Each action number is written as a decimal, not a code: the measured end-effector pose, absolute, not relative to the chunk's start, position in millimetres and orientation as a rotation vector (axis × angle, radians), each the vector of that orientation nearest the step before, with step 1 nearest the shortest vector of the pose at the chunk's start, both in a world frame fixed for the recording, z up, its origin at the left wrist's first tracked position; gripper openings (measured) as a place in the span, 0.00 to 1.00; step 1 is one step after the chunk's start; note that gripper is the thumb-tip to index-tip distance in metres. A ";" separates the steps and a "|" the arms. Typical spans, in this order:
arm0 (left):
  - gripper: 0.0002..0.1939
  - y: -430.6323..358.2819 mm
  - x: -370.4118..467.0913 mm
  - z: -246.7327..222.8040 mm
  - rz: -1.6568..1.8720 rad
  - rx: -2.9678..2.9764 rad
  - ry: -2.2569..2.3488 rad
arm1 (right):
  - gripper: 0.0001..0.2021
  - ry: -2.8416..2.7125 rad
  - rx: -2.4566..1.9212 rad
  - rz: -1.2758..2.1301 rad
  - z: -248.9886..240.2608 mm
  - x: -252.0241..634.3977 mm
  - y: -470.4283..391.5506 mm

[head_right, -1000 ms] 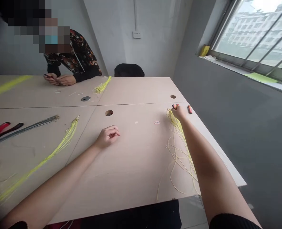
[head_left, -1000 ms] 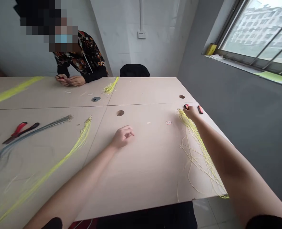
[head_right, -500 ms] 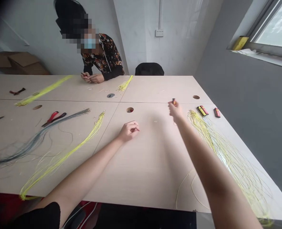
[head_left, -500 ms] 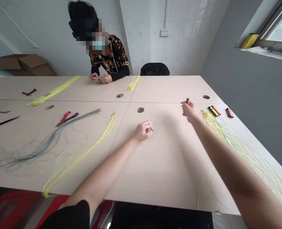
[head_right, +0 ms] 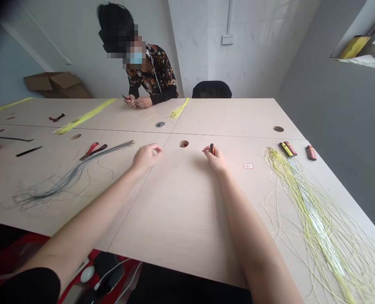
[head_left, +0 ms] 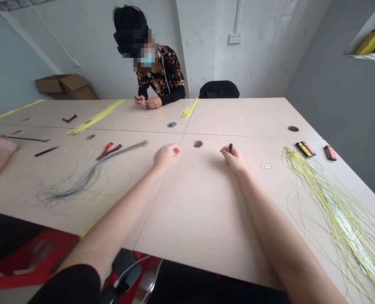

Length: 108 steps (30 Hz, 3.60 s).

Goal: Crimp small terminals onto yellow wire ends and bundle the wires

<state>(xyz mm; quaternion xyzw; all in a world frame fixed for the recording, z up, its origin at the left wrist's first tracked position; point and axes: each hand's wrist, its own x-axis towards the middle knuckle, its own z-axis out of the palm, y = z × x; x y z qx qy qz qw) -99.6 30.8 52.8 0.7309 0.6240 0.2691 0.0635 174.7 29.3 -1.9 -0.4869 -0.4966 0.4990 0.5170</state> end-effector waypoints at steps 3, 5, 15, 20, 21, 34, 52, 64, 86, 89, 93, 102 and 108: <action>0.03 55.6 -163.9 51.5 0.694 2.152 2.130 | 0.06 -1.267 -1.181 1.176 -2.3 172.7 32.3; 0.03 67.8 -198.3 49.1 0.613 2.310 2.072 | 0.06 -1.311 -1.182 1.161 -3.6 171.6 34.1; 0.08 80.0 -221.2 42.0 0.143 2.734 1.888 | 0.06 -1.332 -1.176 1.152 -7.5 172.5 37.2; 0.09 82.5 -219.8 39.9 0.056 2.744 1.890 | 0.06 -1.335 -1.196 1.170 -4.0 171.8 35.4; 0.09 82.7 -219.5 39.7 0.041 2.760 1.877 | 0.06 -1.339 -1.201 1.164 -3.2 171.6 35.0; 0.08 71.0 -219.6 50.6 0.303 2.753 1.983 | 0.05 -1.352 -1.190 1.163 -9.1 173.5 38.0; 0.12 4.2 -24.4 56.6 1.321 1.779 1.043 | 0.07 -0.871 -0.998 1.343 6.1 181.0 31.8; 0.14 -0.2 8.2 2.7 1.170 1.197 0.833 | 0.13 -1.504 -1.177 1.025 10.6 188.1 -7.4; 0.12 1.0 8.8 0.3 1.084 1.205 0.779 | 0.12 -1.667 -1.087 1.105 4.5 175.0 -6.7; 0.11 1.1 9.5 0.1 1.078 1.205 0.786 | 0.12 -1.686 -1.087 1.100 4.4 175.3 -6.7; 0.08 3.9 11.0 -2.5 1.139 1.178 0.866 | 0.10 -1.707 -1.060 1.106 1.9 176.8 -5.2; 0.14 -3.0 9.1 0.5 1.313 1.237 0.988 | 0.06 -1.681 -1.065 1.104 5.9 176.4 -4.4; 0.18 -18.5 13.5 1.3 1.278 1.771 1.095 | 0.06 -1.638 -1.110 1.118 8.2 176.5 -3.8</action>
